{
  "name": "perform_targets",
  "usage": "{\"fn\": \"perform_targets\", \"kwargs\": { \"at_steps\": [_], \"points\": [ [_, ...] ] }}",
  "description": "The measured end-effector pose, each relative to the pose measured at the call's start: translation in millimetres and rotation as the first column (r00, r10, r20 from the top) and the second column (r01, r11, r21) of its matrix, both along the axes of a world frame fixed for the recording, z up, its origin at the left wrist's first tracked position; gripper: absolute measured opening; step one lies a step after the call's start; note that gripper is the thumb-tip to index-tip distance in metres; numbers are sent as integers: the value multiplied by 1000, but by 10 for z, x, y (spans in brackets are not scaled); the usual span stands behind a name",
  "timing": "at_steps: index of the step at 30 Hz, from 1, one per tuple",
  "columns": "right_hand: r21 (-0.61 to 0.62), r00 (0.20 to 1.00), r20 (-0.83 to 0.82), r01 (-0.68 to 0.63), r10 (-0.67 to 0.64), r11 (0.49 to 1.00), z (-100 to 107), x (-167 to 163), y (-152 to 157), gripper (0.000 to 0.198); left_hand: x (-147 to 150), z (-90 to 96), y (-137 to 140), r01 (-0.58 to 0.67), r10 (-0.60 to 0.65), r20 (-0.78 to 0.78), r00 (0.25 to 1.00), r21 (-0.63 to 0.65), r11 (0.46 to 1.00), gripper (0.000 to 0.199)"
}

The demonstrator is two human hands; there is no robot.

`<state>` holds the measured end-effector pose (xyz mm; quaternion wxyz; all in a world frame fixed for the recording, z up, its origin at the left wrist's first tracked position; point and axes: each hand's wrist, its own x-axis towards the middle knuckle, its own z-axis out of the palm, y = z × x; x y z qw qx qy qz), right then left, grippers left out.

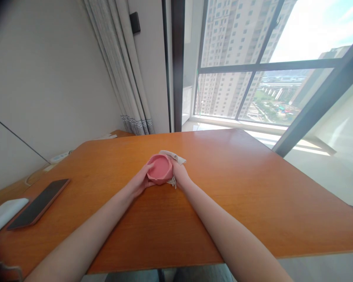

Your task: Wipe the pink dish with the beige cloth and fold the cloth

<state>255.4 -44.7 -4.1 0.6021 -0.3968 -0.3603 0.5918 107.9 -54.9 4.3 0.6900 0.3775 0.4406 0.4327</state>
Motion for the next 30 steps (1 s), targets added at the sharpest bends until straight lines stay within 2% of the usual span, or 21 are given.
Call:
{"fn": "perform_targets", "kwargs": {
  "at_steps": [2,3,5,9,12,15,19,21,24,27,30],
  "points": [
    [-72,999,0,-53,53,996,50,53,1,34,0,29,-28,79,-80,-14,997,-37,996,46],
    [-103,998,-10,-63,62,993,59,55,-1,33,2,40,-34,73,-74,-14,997,-56,996,44],
    [-128,996,-59,-72,65,989,51,12,-11,32,9,47,-27,-15,17,14,1000,-82,997,39],
    [-48,976,-200,-95,84,994,-23,-180,-41,34,16,-14,48,-255,259,156,953,-48,966,35],
    [-56,973,-230,-33,19,998,-58,-243,-44,33,2,-73,99,-320,312,131,941,49,946,31],
    [-71,978,-209,-22,7,997,-45,-151,-14,32,-30,-78,106,-216,217,8,976,100,971,37],
    [-66,993,-112,-42,34,997,-16,30,33,28,-59,-46,77,-8,10,-82,997,16,1000,43],
    [-129,996,-81,-50,40,990,-17,51,36,25,-49,-48,68,14,-17,-137,990,-22,1000,40],
    [-166,989,-145,-55,30,985,-12,-34,1,26,-12,-71,72,-131,129,-107,986,-16,991,35],
    [-42,973,-218,-91,80,995,19,-155,-51,32,18,-101,86,-289,289,26,957,17,957,35],
    [31,977,-203,-58,63,998,27,-170,-57,35,16,-120,93,-302,302,20,953,123,945,34]
  ]
}}
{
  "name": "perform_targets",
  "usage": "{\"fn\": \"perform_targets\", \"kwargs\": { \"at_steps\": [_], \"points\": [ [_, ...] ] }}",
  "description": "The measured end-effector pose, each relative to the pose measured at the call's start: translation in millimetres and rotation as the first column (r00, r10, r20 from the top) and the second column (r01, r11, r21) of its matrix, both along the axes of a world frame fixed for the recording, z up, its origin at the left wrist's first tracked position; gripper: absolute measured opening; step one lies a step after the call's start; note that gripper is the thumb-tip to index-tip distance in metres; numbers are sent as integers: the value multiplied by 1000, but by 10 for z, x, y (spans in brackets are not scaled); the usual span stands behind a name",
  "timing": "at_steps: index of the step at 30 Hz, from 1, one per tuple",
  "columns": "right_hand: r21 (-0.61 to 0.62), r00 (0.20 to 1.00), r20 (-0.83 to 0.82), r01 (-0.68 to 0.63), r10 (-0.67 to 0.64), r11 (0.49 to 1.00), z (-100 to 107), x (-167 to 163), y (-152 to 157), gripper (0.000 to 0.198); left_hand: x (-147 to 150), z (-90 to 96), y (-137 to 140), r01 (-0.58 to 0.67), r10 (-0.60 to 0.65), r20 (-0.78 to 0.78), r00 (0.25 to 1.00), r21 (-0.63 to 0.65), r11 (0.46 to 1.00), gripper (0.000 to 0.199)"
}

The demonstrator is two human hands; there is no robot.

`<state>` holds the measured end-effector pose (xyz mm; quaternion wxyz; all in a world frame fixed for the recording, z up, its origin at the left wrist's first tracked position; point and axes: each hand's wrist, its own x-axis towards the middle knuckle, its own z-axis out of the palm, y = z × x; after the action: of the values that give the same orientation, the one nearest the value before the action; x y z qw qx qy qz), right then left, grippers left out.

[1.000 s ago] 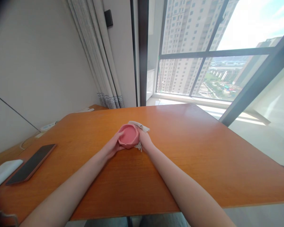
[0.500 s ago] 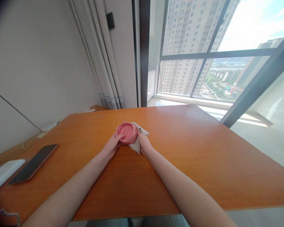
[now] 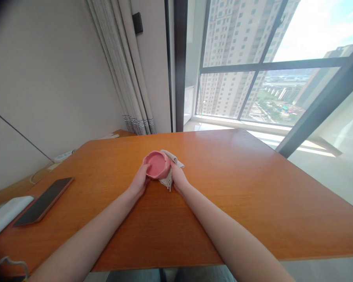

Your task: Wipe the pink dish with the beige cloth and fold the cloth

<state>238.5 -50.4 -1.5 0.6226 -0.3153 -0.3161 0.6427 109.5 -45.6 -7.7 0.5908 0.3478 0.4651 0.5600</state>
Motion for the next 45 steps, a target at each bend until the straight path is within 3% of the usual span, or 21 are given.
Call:
{"fn": "perform_targets", "kwargs": {
  "at_steps": [4,7,9,11,15,17,19,23,25,28,32,34,36,38,40,43,45],
  "points": [
    [-50,992,102,86,-80,995,-87,177,87,30,-40,18,-18,204,-211,-110,971,-68,977,37],
    [-121,984,166,82,-61,989,-159,280,136,25,-46,34,-38,327,-340,-116,933,-119,937,41],
    [-144,987,157,40,-17,989,-173,258,127,24,-27,28,-38,286,-295,-101,950,-98,953,38],
    [-135,993,119,15,1,991,-158,160,88,27,-2,8,-22,163,-166,-45,985,-56,985,36],
    [-80,997,2,71,-71,994,-98,-69,-1,34,0,-30,32,-23,23,28,999,-3,1000,38],
    [-71,994,-31,106,-108,992,-77,-86,-9,33,-22,-27,43,5,-5,-12,1000,1,1000,35],
    [-83,993,-18,117,-119,990,-68,-17,16,32,-40,-9,31,127,-128,-35,991,-22,992,38],
    [-206,997,67,38,-25,978,-65,176,94,24,-30,9,-23,300,-303,-9,953,-117,947,43],
    [-251,998,58,-6,21,968,-60,183,98,22,-8,-5,-32,244,-250,-39,967,-117,963,42],
    [-193,1000,-15,-11,8,981,-50,55,52,27,15,-24,-9,62,-63,-64,996,-18,998,41],
    [-109,997,-55,41,-47,993,-74,-101,14,28,0,-18,18,-104,121,-91,988,169,980,32],
    [-114,997,-4,71,-71,991,-102,-63,39,30,-16,-4,5,-72,93,-131,987,157,985,30],
    [-97,993,72,98,-91,990,-129,41,82,31,-24,18,-24,56,-50,-128,990,43,997,36],
    [-94,985,136,116,-102,989,-146,150,117,31,-19,41,-55,216,-221,-87,971,-59,975,42],
    [-164,983,149,127,-103,978,-146,205,126,29,-5,56,-71,284,-291,-64,955,-97,954,42],
    [-271,997,34,72,-65,960,-114,125,71,32,5,45,-45,144,-146,-18,989,-91,985,34],
    [-226,997,-71,17,-34,974,-87,-6,8,31,-12,21,-5,-4,5,23,1000,-47,999,32]
  ]
}}
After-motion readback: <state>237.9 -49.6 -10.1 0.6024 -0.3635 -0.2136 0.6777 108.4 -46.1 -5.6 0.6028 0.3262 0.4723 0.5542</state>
